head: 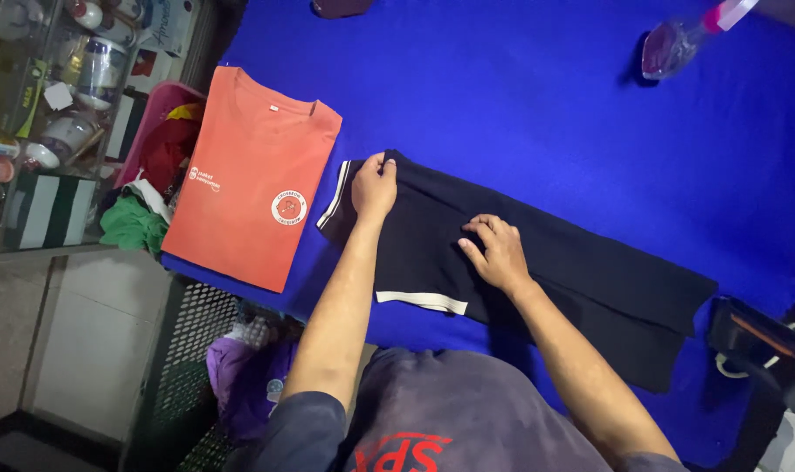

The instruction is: Ironing and folding clothes on a flat work surface in a laundry shop.

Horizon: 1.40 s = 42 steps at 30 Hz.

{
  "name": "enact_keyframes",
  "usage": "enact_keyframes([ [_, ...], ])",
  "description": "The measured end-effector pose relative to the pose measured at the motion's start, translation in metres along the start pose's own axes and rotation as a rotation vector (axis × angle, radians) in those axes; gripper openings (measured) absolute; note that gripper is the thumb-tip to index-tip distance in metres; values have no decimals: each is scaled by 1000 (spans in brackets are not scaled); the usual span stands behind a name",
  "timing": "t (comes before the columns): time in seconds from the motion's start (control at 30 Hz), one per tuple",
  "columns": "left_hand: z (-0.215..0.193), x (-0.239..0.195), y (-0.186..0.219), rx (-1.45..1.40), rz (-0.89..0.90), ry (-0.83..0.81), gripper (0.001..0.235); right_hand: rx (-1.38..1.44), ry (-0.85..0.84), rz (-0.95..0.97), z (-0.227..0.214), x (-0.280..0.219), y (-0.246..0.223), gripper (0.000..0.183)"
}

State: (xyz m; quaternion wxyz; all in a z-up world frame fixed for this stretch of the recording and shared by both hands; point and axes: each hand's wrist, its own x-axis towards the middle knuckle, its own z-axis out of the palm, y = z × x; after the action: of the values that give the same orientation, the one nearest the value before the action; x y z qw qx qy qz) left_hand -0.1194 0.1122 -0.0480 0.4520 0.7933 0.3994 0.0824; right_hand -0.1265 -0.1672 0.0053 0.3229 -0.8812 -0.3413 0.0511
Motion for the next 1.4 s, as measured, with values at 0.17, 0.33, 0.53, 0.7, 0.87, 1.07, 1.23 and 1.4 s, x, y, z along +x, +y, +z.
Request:
enact_keyframes([
  [0.17,-11,-4,14,56,-8,-12,33,55,19,24,-2,3,6,22],
  [0.33,-13,0,14,60,6,-12,40,-14,191,89,-14,19,3,13],
  [0.53,-21,-15,14,77,46,-13,39,-56,-22,-170,-14,17,-9,18],
  [0.7,-48,-65,31,100,555,175,28,-56,-183,-439,-2,-24,-34,36],
  [0.87,-62,-159,1,148,637,-91,10,-86,-111,-397,-13,-53,-56,56],
  [1.07,-97,-210,-38,285,865,-170,40,-195,-144,-318,-13,-79,-55,60],
  [1.23,-101,-204,-73,308,920,-244,61,-202,-152,-322,-8,-79,-50,41],
  [1.4,-102,-190,-75,310,945,-207,45,-179,-31,-345,-15,-68,-57,13],
])
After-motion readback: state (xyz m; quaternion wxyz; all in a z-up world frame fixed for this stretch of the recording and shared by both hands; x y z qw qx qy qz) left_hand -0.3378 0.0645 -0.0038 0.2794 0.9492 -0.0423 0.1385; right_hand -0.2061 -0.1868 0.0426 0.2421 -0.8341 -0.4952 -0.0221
